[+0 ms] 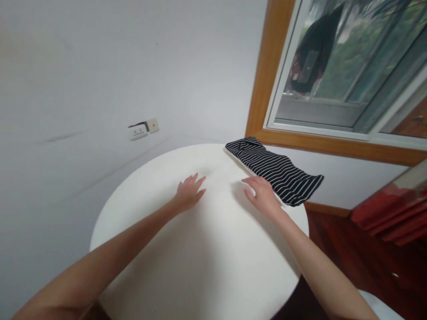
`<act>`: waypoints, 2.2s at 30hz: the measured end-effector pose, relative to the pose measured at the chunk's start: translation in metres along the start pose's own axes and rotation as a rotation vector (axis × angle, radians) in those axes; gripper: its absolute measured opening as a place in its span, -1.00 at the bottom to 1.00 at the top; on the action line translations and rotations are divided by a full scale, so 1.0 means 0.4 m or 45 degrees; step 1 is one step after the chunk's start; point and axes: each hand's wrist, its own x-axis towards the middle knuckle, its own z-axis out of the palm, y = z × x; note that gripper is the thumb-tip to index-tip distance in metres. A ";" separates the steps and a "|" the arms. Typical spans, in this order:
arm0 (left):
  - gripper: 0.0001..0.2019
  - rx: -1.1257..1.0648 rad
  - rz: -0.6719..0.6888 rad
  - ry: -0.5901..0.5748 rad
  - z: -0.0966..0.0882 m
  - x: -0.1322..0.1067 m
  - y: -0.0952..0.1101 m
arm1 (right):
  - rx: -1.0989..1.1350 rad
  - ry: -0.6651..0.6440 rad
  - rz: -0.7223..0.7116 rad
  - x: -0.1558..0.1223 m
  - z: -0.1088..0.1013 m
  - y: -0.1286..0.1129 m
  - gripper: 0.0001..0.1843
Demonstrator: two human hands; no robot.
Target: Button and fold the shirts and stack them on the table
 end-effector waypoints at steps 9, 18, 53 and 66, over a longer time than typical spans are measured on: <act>-0.39 -0.101 -0.019 0.006 0.046 -0.118 -0.035 | -0.171 -0.534 0.211 0.004 0.192 -0.082 -0.21; -0.44 -0.152 0.076 0.034 0.046 -0.122 -0.039 | -0.223 -0.444 0.181 -0.002 0.204 -0.072 -0.27; -0.45 -0.163 0.055 0.029 0.047 -0.122 -0.036 | -0.239 -0.422 0.173 -0.004 0.209 -0.067 -0.29; -0.43 -0.176 0.058 0.061 0.061 -0.119 -0.037 | -0.248 -0.434 0.175 -0.005 0.211 -0.070 -0.29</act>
